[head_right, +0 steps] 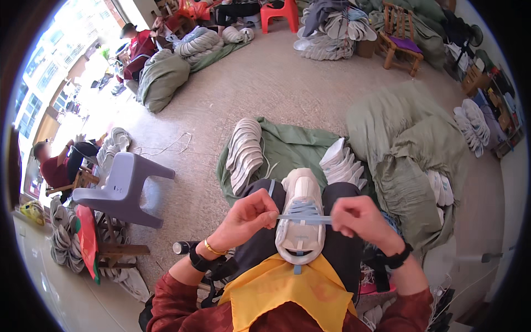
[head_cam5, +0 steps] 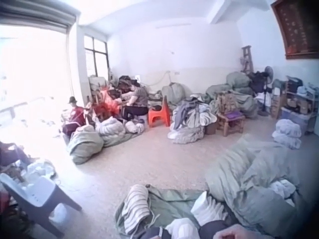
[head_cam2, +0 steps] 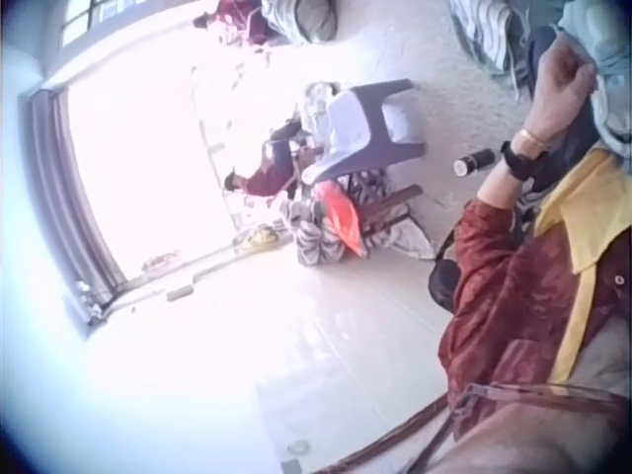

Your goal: Insert and thread laces through the eyelets of a shoe.

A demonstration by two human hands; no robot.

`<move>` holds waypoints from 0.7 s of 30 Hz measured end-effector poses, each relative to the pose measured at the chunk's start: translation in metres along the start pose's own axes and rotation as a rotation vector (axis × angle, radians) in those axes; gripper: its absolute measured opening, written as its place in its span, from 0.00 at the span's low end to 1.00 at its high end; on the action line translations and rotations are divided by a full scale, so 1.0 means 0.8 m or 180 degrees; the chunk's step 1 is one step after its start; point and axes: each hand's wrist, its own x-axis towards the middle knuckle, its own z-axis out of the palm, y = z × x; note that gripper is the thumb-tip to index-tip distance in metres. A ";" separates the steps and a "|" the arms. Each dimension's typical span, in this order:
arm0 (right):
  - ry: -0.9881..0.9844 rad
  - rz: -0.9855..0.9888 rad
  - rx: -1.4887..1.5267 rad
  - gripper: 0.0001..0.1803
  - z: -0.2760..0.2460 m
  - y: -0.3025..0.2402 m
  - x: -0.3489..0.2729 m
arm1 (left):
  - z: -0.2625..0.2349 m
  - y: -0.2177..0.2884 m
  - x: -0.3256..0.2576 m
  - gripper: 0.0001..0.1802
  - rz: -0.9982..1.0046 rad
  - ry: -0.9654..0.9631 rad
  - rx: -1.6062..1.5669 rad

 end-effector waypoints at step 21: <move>0.1451 -0.0118 -0.1127 0.12 0.010 0.017 -0.036 | 0.064 -0.029 0.011 0.09 0.0284 0.0349 0.1540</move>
